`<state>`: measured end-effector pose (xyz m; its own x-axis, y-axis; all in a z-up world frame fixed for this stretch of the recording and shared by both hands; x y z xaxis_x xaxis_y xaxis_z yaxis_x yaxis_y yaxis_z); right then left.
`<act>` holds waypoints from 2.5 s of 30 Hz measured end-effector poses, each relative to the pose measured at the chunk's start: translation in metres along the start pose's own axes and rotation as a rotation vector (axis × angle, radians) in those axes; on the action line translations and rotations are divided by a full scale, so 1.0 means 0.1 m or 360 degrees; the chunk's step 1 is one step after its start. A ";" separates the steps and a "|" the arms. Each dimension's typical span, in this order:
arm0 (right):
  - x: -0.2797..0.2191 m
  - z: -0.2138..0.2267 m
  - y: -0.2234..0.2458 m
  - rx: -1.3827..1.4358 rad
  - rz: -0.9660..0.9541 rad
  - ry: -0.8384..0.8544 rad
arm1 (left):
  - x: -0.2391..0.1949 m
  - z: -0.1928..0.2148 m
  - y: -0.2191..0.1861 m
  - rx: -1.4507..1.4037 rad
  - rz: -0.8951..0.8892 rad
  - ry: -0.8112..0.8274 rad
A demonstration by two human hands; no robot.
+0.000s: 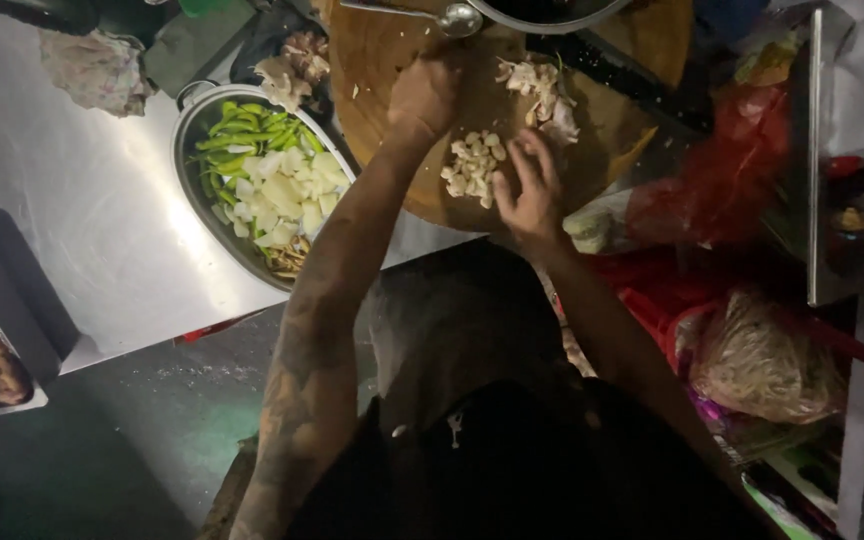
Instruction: The person peels garlic cloves by hand on a wooden cutting board, separating the cloves and removing the skins. They then use a large cleaver to chop the peeled garlic into small pieces on the board.
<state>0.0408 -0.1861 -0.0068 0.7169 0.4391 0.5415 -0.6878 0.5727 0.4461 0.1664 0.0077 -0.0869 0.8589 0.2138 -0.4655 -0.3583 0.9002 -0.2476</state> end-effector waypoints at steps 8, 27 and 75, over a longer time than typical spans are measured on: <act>0.12 0.05 0.02 0.0334 0.0183 -0.0042 | -1.02 0.16 0.23 -0.1744 -0.0288 0.0215; -0.16 -0.30 -0.32 0.1610 -0.0659 -0.0079 | -1.71 0.22 0.21 -0.2307 -0.0254 0.0260; -0.43 0.48 -0.62 0.0406 -0.0523 -0.0083 | -0.39 -0.72 1.08 -0.0485 -0.0158 -0.0744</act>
<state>0.0467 -0.2738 -0.0236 0.9007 0.2220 0.3735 -0.4343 0.4839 0.7598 0.0678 0.0687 -0.1566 0.9397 0.3415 -0.0187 -0.2974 0.7890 -0.5376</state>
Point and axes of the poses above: each hand's wrist, its own x-axis towards the middle knuckle, its own z-axis out of the back of the hand, y = z × x, the point moved 2 cm from there along x, towards the middle knuckle, and after that the axes turned 15 degrees about z, right-handed, at the moved point
